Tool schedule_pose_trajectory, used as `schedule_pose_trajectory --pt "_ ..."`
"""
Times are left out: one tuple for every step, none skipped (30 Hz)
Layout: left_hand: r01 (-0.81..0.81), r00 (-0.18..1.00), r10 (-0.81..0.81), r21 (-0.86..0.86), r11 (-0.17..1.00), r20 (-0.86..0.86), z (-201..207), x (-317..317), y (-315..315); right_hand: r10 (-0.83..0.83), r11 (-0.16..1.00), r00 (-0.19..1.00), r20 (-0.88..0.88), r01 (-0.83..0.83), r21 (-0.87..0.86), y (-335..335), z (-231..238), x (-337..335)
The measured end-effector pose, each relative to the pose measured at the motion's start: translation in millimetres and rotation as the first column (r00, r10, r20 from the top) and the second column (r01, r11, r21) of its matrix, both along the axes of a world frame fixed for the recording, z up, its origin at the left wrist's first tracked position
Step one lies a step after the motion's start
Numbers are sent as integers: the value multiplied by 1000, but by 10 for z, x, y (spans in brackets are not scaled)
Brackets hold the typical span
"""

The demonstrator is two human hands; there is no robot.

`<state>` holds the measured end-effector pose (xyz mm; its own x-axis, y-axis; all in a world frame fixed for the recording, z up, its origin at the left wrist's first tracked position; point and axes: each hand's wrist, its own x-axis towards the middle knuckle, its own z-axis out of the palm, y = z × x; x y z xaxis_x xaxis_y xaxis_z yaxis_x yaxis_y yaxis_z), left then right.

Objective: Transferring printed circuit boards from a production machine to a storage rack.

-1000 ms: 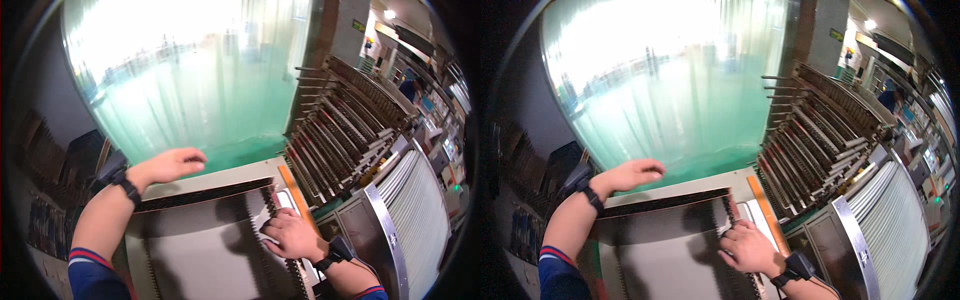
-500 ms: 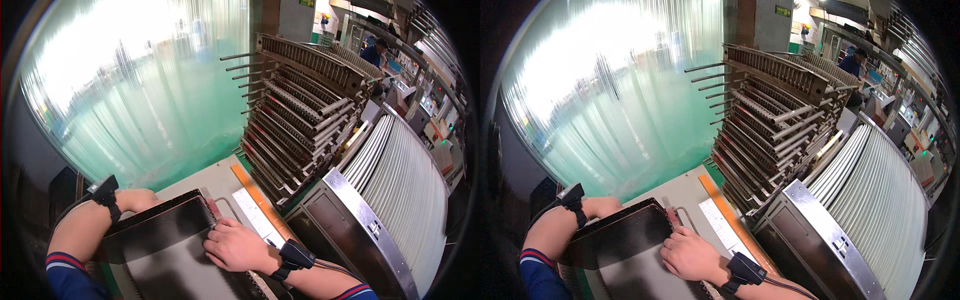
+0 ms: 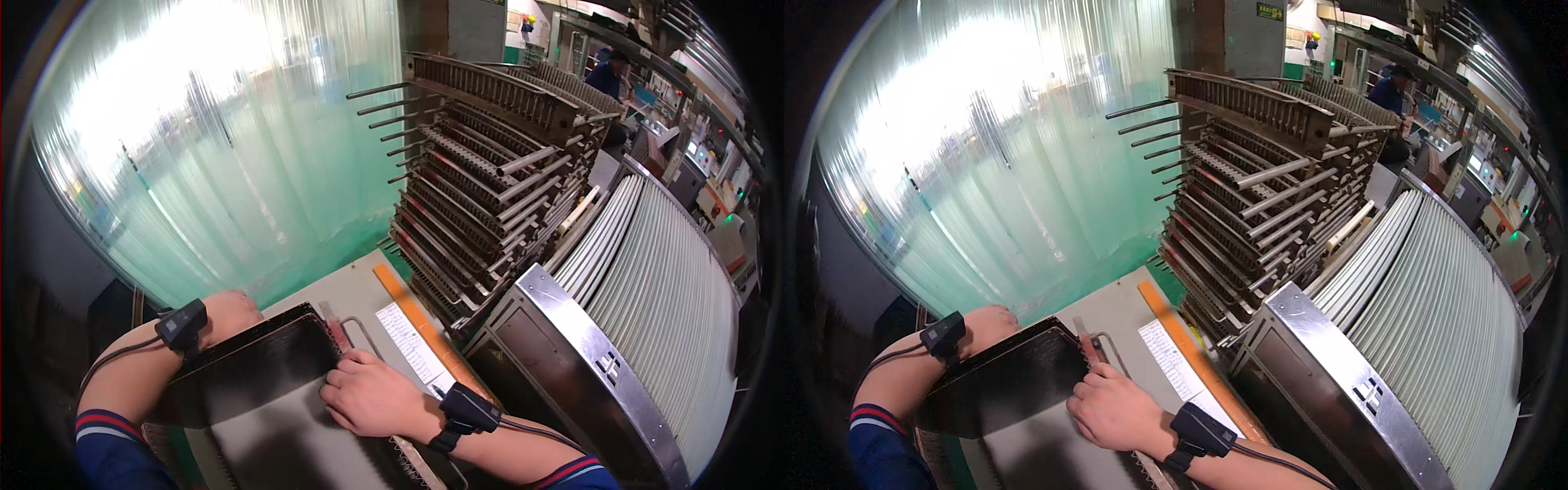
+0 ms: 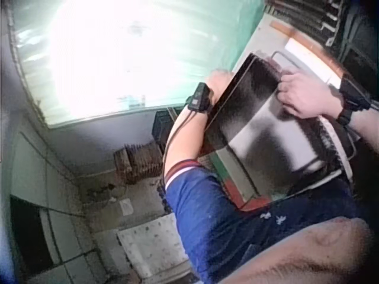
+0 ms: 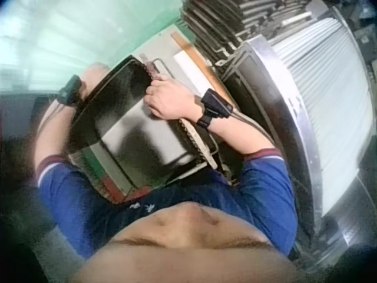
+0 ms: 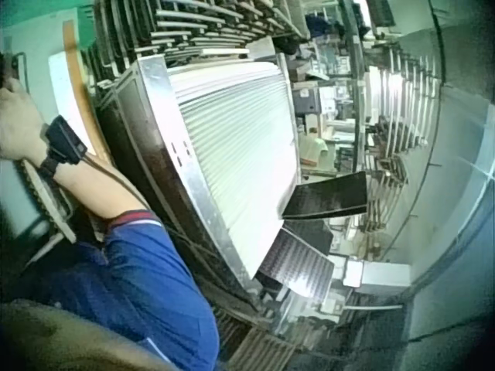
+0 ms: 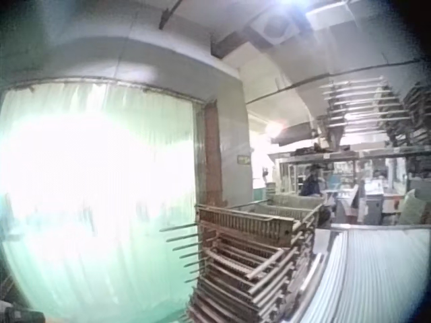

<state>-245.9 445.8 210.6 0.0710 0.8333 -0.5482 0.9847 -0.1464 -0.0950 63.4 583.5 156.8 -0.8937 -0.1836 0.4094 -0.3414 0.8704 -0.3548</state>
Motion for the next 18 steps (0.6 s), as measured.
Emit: schedule_pose_trajectory --pt "33 999 -33 38 999 -11 -39 -63 -6 3 1000 1000 7 -3 -4 4 -9 -3" --pt "73 997 -72 78 994 -15 -87 -88 46 -14 1000 1000 16 14 4 4 -9 -7" --pt "98 995 -98 89 991 -3 -9 19 171 -19 1000 1000 12 19 -2 28 -19 -6" --pt "-171 985 173 -80 982 24 114 135 245 -24 1000 1000 9 24 -9 51 -33 -7" --pt "-416 903 429 -244 876 3 191 225 338 -50 999 999 21 50 9 62 -25 4" --pt "-470 878 477 -230 852 -31 141 145 -28 24 1000 999 -21 -25 -12 -35 40 -5" --pt "-565 825 559 -170 807 -88 -474 -303 -165 13 1000 1000 6 -13 -7 -7 -17 -51" --pt "-687 724 667 -96 720 -177 -458 -230 -212 27 999 1000 -11 -28 -35 -26 -12 -45" --pt "-720 690 723 -78 690 28 -362 -181 -327 41 999 999 -18 -41 -32 -31 10 -40" --pt "-705 695 712 -101 702 94 -339 -104 -173 12 1000 1000 -13 -12 -28 -1 5 -20" --pt "-686 712 695 -113 719 100 -370 -95 -20 -16 1000 1000 -9 16 -24 33 0 2" --pt "-664 730 675 -119 738 109 -401 -82 96 -50 999 999 -9 50 -4 77 -7 27" --pt "-682 713 695 -136 719 94 -459 -86 74 -38 999 999 -8 38 -19 78 -88 -26" --pt "-716 687 725 -118 688 57 -302 5 -77 -4 999 999 -44 2 -48 13 -52 -11" --pt "-724 681 730 -102 683 58 -289 -1 -89 -9 998 999 -48 6 -62 20 -71 -18" --pt "-731 673 738 -100 675 53 -320 9 -108 -11 996 998 -62 5 -87 8 -67 -25" --pt "-733 673 738 -90 674 45 -335 27 -53 -40 996 998 -58 35 -80 17 -73 -12" --pt "-732 677 736 -80 676 29 -346 34 20 -44 996 997 -64 38 -80 28 -80 -2"
